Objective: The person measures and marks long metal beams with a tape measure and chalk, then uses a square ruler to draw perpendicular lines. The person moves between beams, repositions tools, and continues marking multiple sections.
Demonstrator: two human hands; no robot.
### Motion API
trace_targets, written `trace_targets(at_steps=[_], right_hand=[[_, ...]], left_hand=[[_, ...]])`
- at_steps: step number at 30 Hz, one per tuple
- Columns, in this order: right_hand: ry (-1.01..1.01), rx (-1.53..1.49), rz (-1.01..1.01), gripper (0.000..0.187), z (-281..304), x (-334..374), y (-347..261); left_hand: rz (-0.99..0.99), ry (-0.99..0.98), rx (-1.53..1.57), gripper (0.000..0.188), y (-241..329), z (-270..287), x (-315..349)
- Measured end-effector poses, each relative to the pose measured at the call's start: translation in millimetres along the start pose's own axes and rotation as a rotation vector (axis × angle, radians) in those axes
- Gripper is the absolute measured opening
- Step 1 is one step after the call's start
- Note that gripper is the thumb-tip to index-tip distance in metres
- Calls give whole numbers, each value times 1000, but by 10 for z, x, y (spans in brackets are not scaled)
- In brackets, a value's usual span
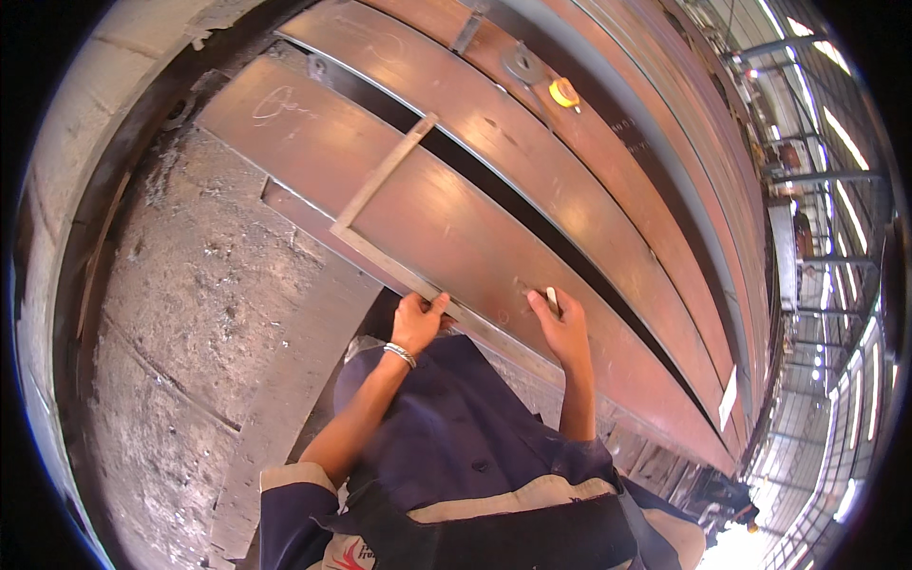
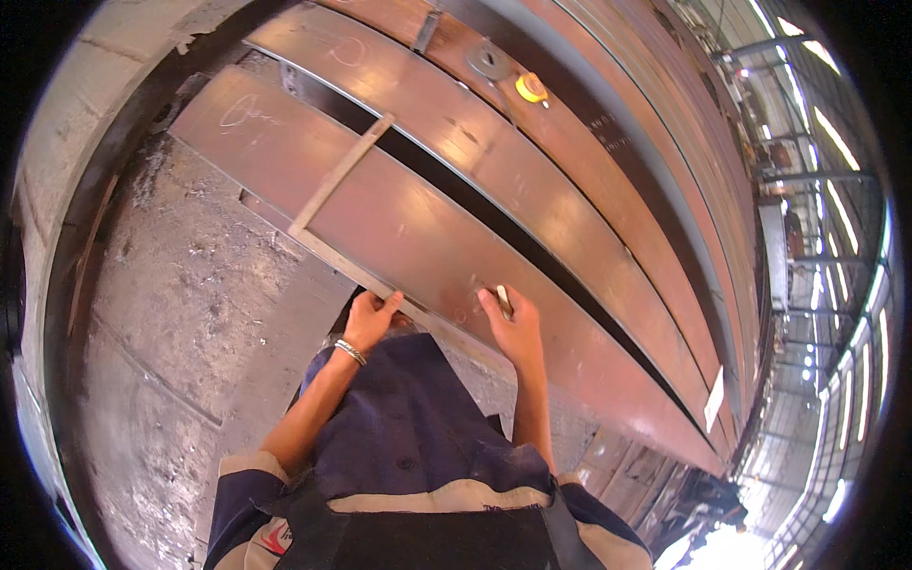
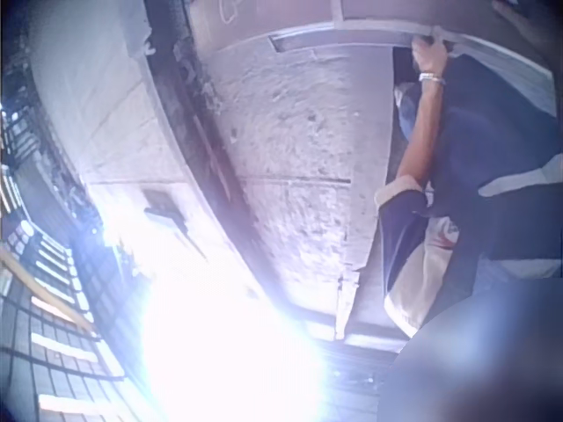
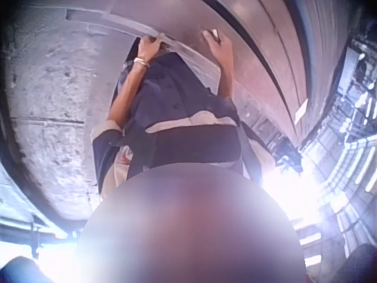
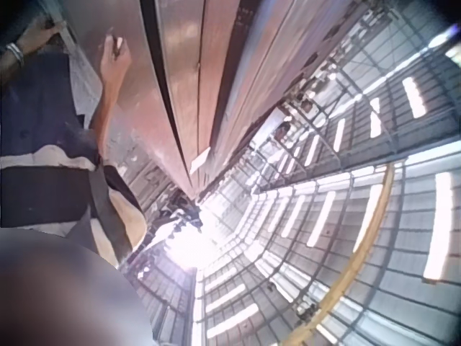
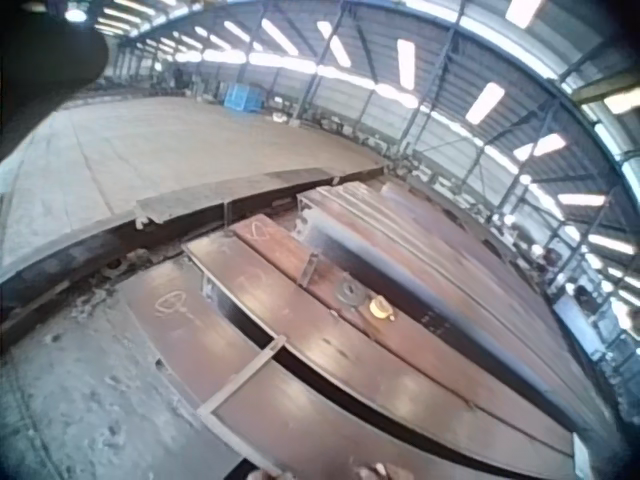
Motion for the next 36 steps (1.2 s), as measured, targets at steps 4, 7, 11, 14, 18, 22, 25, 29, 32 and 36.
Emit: trace_targets(at_steps=[4, 7, 11, 14, 18, 22, 25, 29, 32, 36], right_hand=[[40, 5, -15, 28, 112, 39, 168], [71, -15, -86, 29, 283, 84, 434], [109, -48, -212, 29, 507, 250, 810], [137, -130, -214, 30, 546, 404, 950], [137, -181, -287, 31, 477, 538, 1093], [136, -227, -291, 31, 406, 535, 1127], [111, -220, -280, 30, 330, 493, 1115], [28, -68, -267, 30, 245, 401, 1023], [-28, -49, -239, 30, 172, 365, 882], [-140, 64, -155, 30, 2, 364, 647]], left_hand=[[-68, -25, 16, 32, 76, -14, 39], [-36, 16, 25, 30, 136, 7, 86], [-38, -13, 6, 34, 265, -18, 121], [8, 3, -22, 38, 280, -2, 124], [27, -28, -74, 40, 310, 0, 101], [39, -28, -98, 41, 296, 17, 112], [26, -17, -39, 41, 282, 12, 138], [11, -14, 58, 43, 253, -26, 166], [56, 29, 78, 39, 166, -17, 209], [19, 12, 83, 39, 153, -32, 187]])
Point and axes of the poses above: each hand's wrist, its own x-axis away from the middle knuckle, its own z-axis out of the back of the hand, y = z × x, the point moved 9 cm from there along -x, towards the middle knuckle, and after that the axes turned 6 degrees about -y, right-handed, at the moved point
